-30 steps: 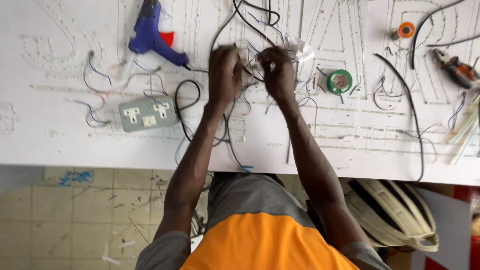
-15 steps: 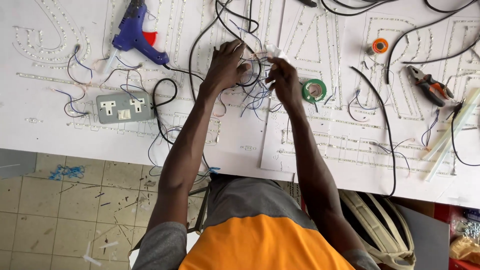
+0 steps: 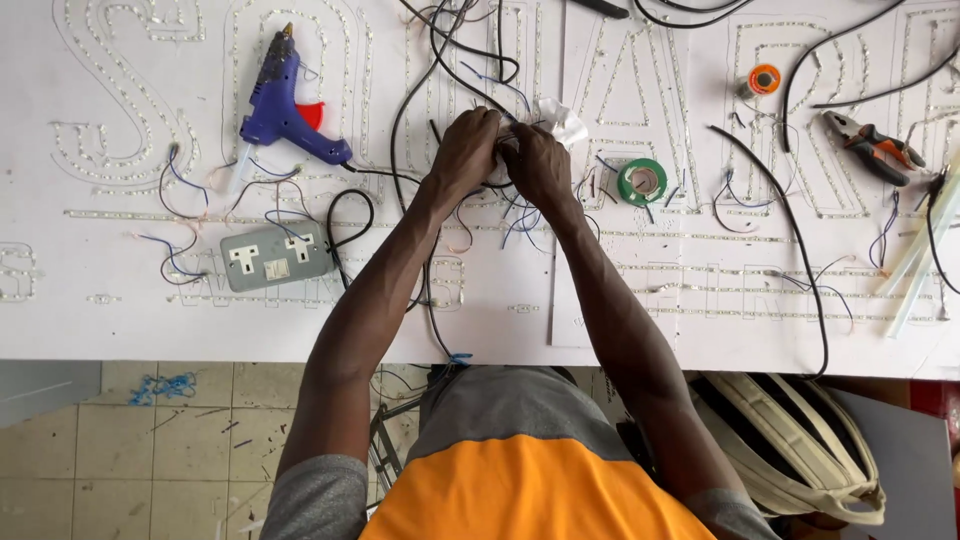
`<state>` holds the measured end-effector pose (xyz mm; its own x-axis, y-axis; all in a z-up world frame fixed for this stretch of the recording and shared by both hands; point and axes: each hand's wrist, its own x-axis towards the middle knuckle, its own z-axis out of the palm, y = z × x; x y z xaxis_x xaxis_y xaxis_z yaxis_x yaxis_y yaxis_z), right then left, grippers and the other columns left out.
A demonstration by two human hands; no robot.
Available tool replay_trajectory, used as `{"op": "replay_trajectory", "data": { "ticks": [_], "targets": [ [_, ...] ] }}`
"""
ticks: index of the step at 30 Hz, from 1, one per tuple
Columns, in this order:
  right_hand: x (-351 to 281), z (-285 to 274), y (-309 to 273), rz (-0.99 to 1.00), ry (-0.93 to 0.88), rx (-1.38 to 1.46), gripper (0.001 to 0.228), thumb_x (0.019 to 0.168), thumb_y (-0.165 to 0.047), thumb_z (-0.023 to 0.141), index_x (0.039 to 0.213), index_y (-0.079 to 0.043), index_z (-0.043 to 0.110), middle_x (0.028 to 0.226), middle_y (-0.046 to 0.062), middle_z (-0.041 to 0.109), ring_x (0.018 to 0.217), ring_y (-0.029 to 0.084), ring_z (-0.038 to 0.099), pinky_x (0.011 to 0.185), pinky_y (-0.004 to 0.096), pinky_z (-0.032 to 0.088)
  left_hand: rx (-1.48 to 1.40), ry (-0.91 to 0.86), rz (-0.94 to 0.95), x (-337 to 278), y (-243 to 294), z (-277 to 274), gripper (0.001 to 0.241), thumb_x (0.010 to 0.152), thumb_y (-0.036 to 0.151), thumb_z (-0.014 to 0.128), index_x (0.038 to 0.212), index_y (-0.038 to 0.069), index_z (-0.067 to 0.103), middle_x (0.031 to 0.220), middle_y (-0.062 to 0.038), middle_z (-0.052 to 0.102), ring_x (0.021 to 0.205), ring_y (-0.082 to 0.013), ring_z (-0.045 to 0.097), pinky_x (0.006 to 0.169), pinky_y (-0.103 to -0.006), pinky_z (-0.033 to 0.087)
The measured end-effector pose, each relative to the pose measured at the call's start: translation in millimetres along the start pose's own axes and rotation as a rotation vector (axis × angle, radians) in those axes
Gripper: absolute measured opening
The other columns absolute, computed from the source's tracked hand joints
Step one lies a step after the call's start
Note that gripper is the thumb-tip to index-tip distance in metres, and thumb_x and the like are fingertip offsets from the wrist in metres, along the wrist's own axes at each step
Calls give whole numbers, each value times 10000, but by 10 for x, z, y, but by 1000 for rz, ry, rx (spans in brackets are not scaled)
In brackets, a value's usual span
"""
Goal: Securing LED strips and electrical wires to a sign board using a hot glue gun and tape
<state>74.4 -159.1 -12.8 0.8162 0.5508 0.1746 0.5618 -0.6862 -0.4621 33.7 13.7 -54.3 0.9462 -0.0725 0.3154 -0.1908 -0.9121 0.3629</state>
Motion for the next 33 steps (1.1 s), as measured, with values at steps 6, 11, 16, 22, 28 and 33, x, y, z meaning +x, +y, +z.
{"op": "replay_trajectory", "data": {
  "ticks": [6, 11, 16, 22, 28, 33],
  "targets": [
    [120, -2, -94, 91, -214, 62, 199, 1054, -258, 749, 1223, -262, 853, 1030, 126, 812, 1013, 491, 813, 882, 676, 650, -180, 51, -121, -127, 429, -541, 710, 853, -185, 760, 1452, -2, 427, 1043, -274, 695, 952, -507, 733, 791, -598, 552],
    [304, 492, 157, 157, -208, -61, 232, 1037, -379, 707, 1136, -224, 847, 963, 129, 835, 944, 483, 836, 836, 641, 655, -91, 42, -165, -190, 404, -385, 767, 868, -48, 827, 1500, 121, 427, 1105, -150, 793, 1046, -408, 757, 915, -566, 555],
    [265, 178, 135, 185, -242, 221, 265, 1070, -309, 665, 1216, -161, 829, 1041, 224, 804, 1072, 529, 792, 914, 674, 621, -172, 134, -172, -275, 513, -515, 980, 738, -50, 936, 1544, 163, 421, 1207, -193, 747, 1116, -464, 739, 1005, -604, 557],
    [-28, -198, -184, 344, 24, 1161, 297, 1086, -159, 660, 1306, 29, 726, 1053, 110, 651, 1043, 261, 709, 988, 464, 562, -509, 359, -324, -135, 1062, -610, 660, 1010, 23, 768, 1576, 165, 461, 1233, -205, 724, 1110, -511, 760, 964, -648, 622],
    [-212, -494, -111, 553, 96, 1942, 156, 930, -78, 627, 1023, -60, 751, 940, 68, 746, 885, 198, 662, 813, 295, 539, -459, 388, -275, 139, 1412, -476, 663, 1031, -4, 702, 1624, 147, 445, 1308, -181, 732, 1157, -459, 753, 1013, -597, 632],
    [-433, -849, 12, 443, -54, 2071, 91, 847, -120, 598, 894, -68, 655, 854, 50, 632, 850, 182, 586, 818, 287, 469, -351, 332, -184, 123, 1728, -296, 753, 992, -48, 682, 1669, 121, 399, 1456, -176, 694, 1265, -420, 704, 1086, -549, 606]
  ]
}}
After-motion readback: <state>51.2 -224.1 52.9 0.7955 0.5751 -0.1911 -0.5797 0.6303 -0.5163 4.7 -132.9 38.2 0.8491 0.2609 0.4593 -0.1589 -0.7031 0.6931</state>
